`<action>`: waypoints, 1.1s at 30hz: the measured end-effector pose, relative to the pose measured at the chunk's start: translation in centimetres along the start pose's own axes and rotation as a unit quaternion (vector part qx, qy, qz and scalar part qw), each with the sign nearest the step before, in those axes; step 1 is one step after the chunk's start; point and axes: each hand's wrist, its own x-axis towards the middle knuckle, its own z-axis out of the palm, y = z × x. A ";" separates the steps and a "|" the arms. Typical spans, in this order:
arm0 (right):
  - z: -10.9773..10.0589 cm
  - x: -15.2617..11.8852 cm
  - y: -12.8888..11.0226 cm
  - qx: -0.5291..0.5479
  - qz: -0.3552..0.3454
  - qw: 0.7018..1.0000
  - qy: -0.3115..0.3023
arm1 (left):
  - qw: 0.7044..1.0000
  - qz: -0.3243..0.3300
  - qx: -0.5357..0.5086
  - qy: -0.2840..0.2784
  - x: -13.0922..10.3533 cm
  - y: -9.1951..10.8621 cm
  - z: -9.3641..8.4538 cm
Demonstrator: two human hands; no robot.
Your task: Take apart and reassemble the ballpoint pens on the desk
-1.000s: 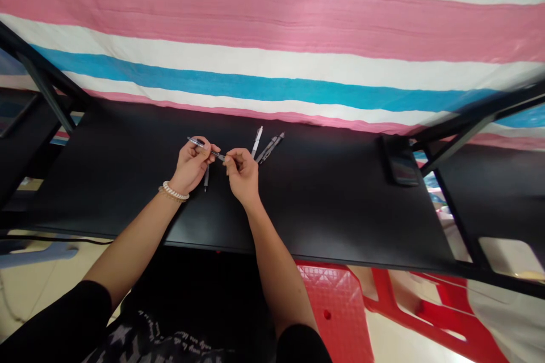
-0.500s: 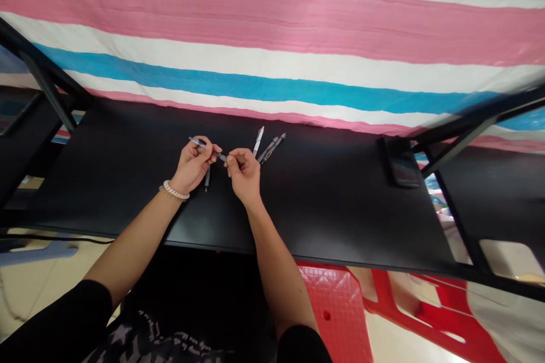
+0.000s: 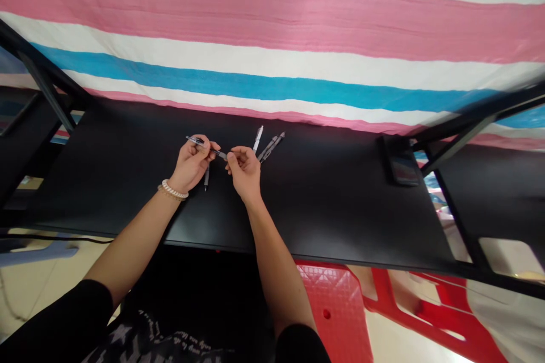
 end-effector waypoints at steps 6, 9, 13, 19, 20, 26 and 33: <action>-0.2 -0.1 -0.1 0.013 0.000 1.000 -0.015 | 1.000 -0.017 -0.014 -0.006 0.0 0.0 -0.1; -0.2 -0.1 -0.2 0.026 0.004 1.000 -0.012 | 1.000 -0.018 -0.016 -0.007 0.0 0.0 -0.1; -0.1 -0.1 -0.2 0.038 -0.002 0.999 -0.009 | 1.000 -0.017 -0.019 -0.012 0.0 0.0 0.0; -0.1 -0.2 -0.1 0.028 -0.005 1.000 0.002 | 1.000 -0.023 -0.011 -0.005 -0.1 0.0 0.0; -0.1 -0.2 -0.1 0.031 -0.007 0.999 0.002 | 1.000 -0.021 -0.013 -0.008 -0.1 0.0 0.0; 0.1 -0.2 -0.3 0.061 -0.013 0.998 0.005 | 0.999 -0.013 -0.028 -0.020 0.0 -0.2 -0.1; 0.3 -0.2 -0.3 0.075 -0.008 0.997 0.014 | 1.000 0.004 -0.013 -0.011 0.2 -0.5 -0.2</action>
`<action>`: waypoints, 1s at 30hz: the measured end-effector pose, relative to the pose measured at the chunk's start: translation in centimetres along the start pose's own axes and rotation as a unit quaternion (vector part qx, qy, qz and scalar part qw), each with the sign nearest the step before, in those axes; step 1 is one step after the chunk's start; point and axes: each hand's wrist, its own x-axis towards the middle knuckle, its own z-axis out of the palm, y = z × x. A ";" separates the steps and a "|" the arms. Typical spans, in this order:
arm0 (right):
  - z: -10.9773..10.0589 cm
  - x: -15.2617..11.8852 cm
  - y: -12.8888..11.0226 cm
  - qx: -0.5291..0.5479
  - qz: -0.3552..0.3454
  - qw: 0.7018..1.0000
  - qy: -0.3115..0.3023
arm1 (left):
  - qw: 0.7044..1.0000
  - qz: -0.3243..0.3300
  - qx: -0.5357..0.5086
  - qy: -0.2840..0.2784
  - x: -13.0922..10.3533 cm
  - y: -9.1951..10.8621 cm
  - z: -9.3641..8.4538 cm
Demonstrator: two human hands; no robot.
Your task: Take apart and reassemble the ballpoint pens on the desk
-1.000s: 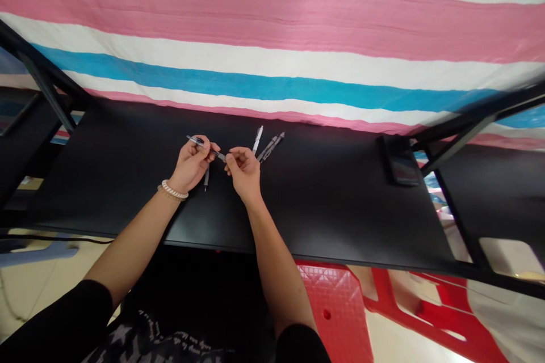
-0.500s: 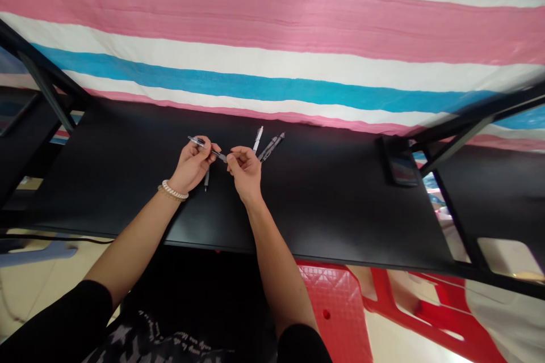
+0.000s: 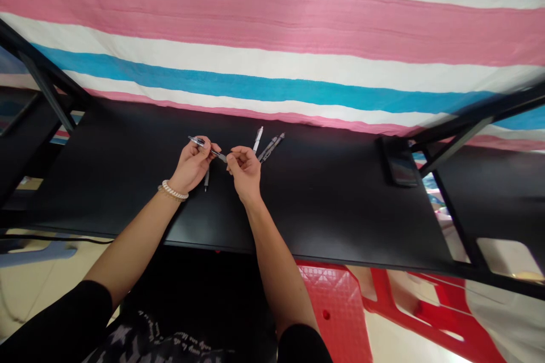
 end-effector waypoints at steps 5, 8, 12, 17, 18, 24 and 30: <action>0.2 0.1 0.1 0.006 0.018 0.999 0.033 | 0.999 -0.016 -0.033 0.014 -0.1 0.4 0.1; 0.1 0.3 0.0 0.016 0.012 0.997 0.077 | 0.996 -0.030 -0.084 0.028 -0.1 0.8 0.0; -0.3 0.5 -0.2 0.050 0.008 0.995 0.081 | 0.988 -0.044 -0.137 0.047 -0.1 1.4 0.1; -0.2 0.6 -0.1 0.068 -0.012 0.995 0.073 | 0.974 -0.080 -0.201 0.068 -0.2 2.3 0.7; -0.2 0.6 -0.1 0.064 -0.017 0.995 0.072 | 0.971 -0.091 -0.210 0.074 -0.2 2.5 0.8; -0.2 0.4 0.2 0.041 -0.024 0.998 0.052 | 0.960 -0.123 -0.240 0.075 -0.4 3.2 0.8; -0.3 0.3 0.2 0.063 -0.012 0.998 0.025 | 0.956 -0.109 -0.259 0.084 -0.5 2.9 0.5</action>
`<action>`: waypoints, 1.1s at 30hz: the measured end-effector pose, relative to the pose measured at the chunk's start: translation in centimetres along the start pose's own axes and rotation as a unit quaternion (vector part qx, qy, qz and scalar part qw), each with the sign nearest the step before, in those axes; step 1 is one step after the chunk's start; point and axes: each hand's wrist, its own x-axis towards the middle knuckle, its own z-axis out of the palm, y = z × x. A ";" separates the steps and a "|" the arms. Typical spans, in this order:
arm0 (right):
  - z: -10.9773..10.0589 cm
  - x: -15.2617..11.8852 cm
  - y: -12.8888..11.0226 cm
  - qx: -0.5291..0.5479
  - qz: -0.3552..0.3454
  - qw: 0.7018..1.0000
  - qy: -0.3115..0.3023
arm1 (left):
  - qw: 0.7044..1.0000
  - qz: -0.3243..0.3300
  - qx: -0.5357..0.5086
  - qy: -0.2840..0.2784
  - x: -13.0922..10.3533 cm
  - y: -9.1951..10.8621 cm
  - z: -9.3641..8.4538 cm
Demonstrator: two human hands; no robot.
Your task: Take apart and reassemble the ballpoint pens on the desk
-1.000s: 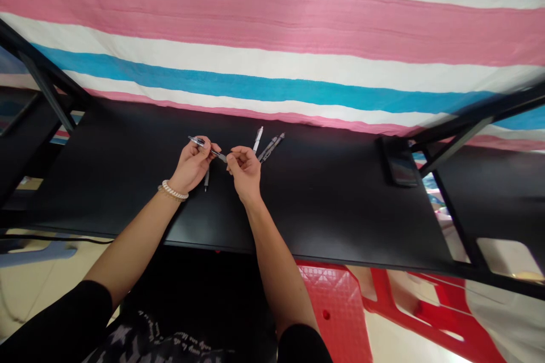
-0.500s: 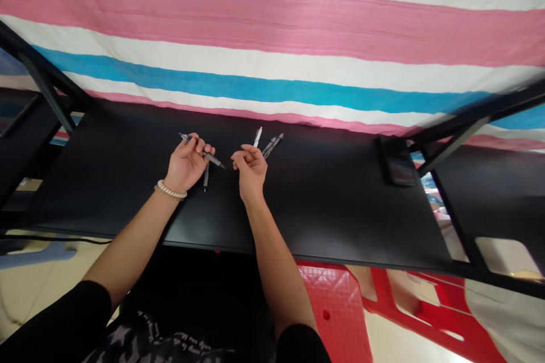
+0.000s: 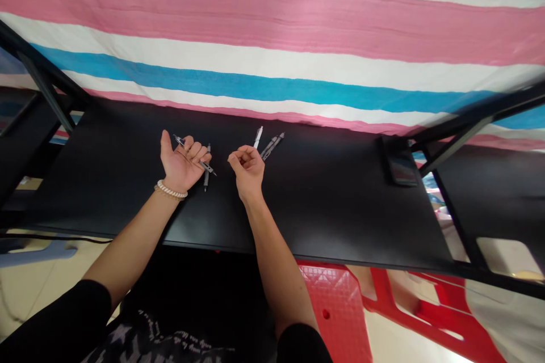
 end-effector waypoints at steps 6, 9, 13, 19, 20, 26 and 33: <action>0.3 0.1 -0.6 0.028 0.043 0.999 -0.003 | 0.999 0.013 -0.015 0.045 -0.1 0.3 0.0; 0.4 0.1 -0.9 0.032 0.056 0.998 -0.004 | 0.999 0.020 -0.012 0.037 -0.2 0.5 -0.1; 0.4 0.0 -0.9 0.027 0.037 0.999 -0.016 | 0.999 0.022 0.012 0.033 -0.2 0.5 -0.1; 0.5 -0.1 -0.9 0.017 0.033 0.999 -0.029 | 0.999 0.023 0.026 0.040 -0.1 0.6 0.0; 0.6 -0.1 -1.0 0.022 0.034 0.999 -0.031 | 0.999 0.023 0.025 0.040 -0.1 0.6 0.0; 0.6 0.0 -1.4 0.057 0.056 0.996 -0.031 | 0.999 0.027 0.018 0.032 -0.2 0.6 0.0; 0.6 -0.1 -1.9 0.039 0.076 0.995 -0.049 | 1.000 0.009 0.013 0.027 -0.4 0.8 -0.2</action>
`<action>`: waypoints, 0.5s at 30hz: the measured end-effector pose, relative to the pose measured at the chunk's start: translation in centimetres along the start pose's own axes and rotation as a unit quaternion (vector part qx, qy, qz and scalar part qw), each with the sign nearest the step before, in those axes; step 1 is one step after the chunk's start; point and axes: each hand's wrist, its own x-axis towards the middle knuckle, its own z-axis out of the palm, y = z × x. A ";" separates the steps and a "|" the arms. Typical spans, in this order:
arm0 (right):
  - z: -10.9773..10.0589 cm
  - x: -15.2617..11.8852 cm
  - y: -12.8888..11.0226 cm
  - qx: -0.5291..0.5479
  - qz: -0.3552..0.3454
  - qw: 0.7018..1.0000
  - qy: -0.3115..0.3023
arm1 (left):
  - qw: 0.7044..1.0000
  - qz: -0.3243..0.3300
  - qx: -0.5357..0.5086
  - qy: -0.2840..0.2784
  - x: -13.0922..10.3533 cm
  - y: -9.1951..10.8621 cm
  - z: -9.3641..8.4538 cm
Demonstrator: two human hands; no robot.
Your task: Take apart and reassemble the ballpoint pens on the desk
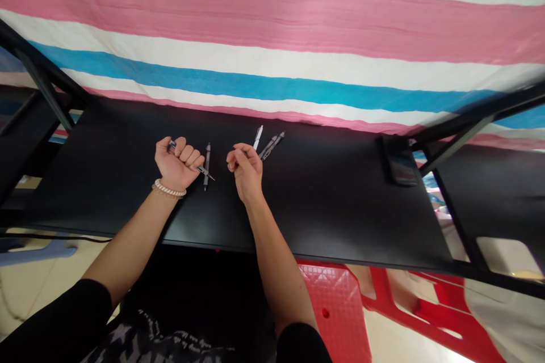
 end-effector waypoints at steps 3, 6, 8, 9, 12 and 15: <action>0.0 0.0 -0.1 0.001 -0.001 1.000 0.002 | 1.000 0.003 -0.003 -0.003 -0.1 0.0 0.0; -0.1 -0.1 0.0 -0.003 -0.010 1.000 -0.007 | 1.000 0.007 -0.004 -0.005 -0.1 0.1 0.0; -0.2 -0.1 0.0 -0.011 -0.012 1.000 -0.013 | 1.000 0.013 -0.002 0.002 -0.1 0.1 0.0; -0.2 -0.1 0.1 -0.015 -0.012 1.000 -0.014 | 1.000 0.015 -0.001 0.006 -0.1 0.1 0.0; -0.2 -0.1 0.1 -0.014 -0.008 1.000 -0.011 | 1.000 0.016 0.005 0.008 -0.1 0.2 0.0; -0.1 -0.1 0.1 -0.003 -0.001 1.000 -0.007 | 1.000 0.017 0.010 0.004 -0.1 0.2 -0.1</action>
